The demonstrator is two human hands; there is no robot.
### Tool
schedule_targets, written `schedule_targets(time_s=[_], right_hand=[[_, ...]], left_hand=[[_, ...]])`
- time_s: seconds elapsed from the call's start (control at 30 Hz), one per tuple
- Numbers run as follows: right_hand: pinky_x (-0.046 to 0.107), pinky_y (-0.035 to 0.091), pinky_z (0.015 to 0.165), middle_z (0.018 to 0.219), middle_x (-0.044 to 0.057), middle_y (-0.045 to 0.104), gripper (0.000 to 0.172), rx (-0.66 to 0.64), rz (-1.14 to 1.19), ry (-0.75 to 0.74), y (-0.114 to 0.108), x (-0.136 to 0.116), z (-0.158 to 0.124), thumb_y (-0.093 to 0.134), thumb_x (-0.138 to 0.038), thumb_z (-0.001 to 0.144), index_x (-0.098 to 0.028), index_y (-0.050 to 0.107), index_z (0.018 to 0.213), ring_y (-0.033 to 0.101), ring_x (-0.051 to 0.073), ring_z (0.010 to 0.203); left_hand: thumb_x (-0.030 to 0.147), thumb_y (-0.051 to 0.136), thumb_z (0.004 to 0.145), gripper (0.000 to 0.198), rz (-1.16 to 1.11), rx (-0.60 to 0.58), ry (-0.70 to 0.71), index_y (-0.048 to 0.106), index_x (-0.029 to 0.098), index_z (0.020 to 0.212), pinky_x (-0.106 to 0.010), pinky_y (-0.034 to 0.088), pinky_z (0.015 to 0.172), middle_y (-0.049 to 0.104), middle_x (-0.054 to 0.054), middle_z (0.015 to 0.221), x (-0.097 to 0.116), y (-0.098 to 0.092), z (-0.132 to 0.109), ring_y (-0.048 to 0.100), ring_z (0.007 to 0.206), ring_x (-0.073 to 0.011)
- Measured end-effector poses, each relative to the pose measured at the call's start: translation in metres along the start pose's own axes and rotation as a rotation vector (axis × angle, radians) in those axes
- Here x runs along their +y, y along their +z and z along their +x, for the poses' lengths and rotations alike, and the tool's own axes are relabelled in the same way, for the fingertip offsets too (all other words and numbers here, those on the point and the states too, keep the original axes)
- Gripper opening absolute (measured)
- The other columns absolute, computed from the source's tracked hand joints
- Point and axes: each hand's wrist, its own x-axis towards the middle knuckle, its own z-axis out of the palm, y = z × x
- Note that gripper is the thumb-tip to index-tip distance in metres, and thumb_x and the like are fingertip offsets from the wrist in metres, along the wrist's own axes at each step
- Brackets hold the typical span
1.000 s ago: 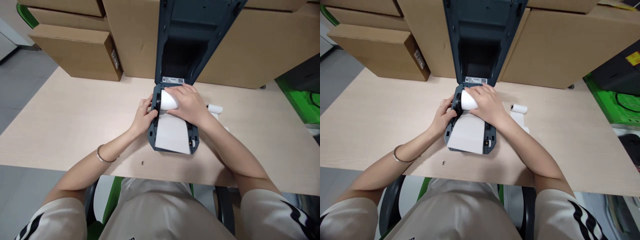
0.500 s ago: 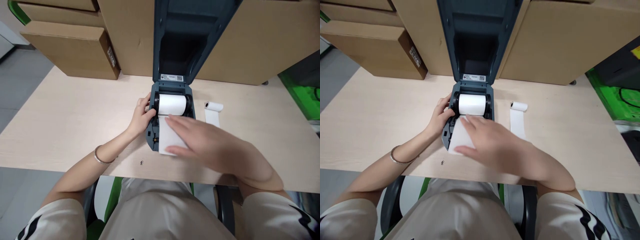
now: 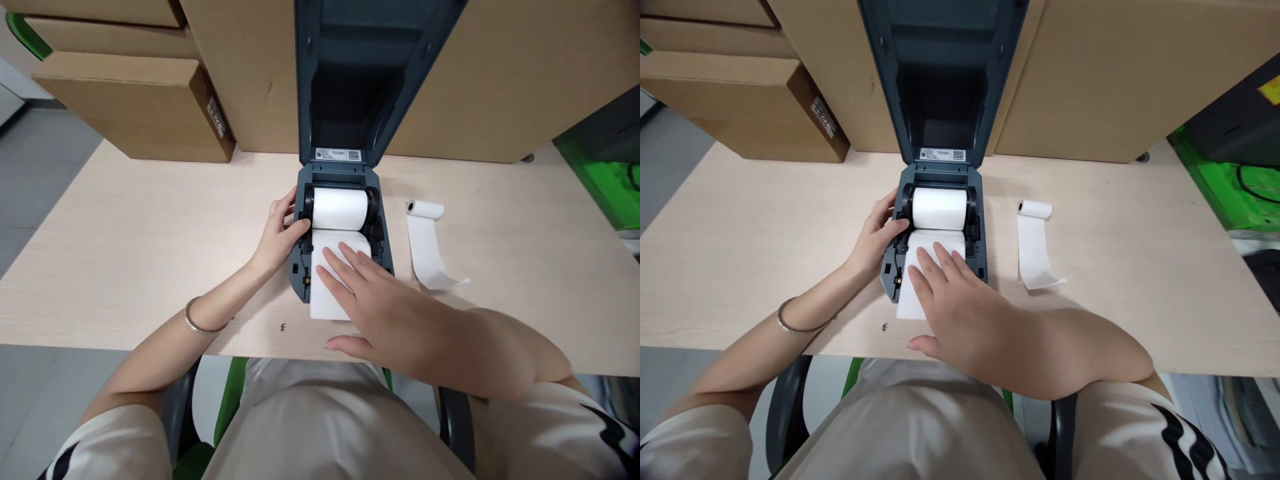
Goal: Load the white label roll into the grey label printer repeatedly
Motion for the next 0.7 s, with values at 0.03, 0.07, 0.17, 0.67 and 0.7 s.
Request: schedule_targets(time_s=[0.03,0.07,0.17,0.67,0.7], right_hand=[[0.069,0.058,0.128,0.175,0.040,0.048,0.095,0.001,-0.001,0.004,0.001,-0.001,0.000,0.068,-0.066,0.110,0.011,0.056,0.166,0.048,0.059,0.164],[0.069,0.058,0.128,0.175,0.040,0.048,0.096,0.002,0.002,0.008,0.001,-0.001,0.001,0.068,-0.066,0.110,0.011,0.056,0.167,0.048,0.059,0.165],[0.068,0.056,0.130,0.177,0.039,0.046,0.096,-0.011,0.032,0.014,0.002,-0.002,0.003,0.068,-0.066,0.110,0.010,0.055,0.168,0.045,0.059,0.167],[0.066,0.064,0.111,0.121,0.017,0.079,0.047,0.501,0.154,0.508,-0.057,0.068,0.002,0.053,-0.062,0.115,-0.025,0.082,0.117,0.077,0.042,0.123],[0.067,0.062,0.114,0.123,0.018,0.077,0.045,0.684,0.157,0.610,-0.058,0.091,0.007,0.057,-0.063,0.111,-0.026,0.082,0.114,0.074,0.044,0.126]], left_hand=[[0.038,0.070,0.093,0.076,-0.023,-0.003,-0.006,0.057,0.032,0.167,-0.061,0.048,0.134,0.055,-0.013,0.166,-0.001,0.001,0.000,0.053,0.159,-0.0409],[0.039,0.071,0.093,0.076,-0.048,-0.005,-0.011,0.057,0.033,0.167,-0.060,0.048,0.134,0.054,-0.013,0.168,-0.002,0.001,0.000,0.052,0.160,-0.0408],[0.041,0.074,0.092,0.077,-0.098,-0.006,-0.021,0.058,0.035,0.167,-0.059,0.047,0.136,0.053,-0.011,0.169,-0.006,0.002,0.000,0.048,0.164,-0.0405],[0.065,0.051,0.110,0.061,-0.170,0.014,0.121,0.070,0.034,0.158,-0.058,0.026,0.149,0.062,-0.004,0.175,-0.003,0.013,0.004,0.035,0.176,-0.0374],[0.066,0.048,0.111,0.061,-0.170,0.010,0.115,0.070,0.034,0.158,-0.058,0.028,0.148,0.062,-0.003,0.175,-0.001,0.014,0.004,0.036,0.176,-0.0367]])
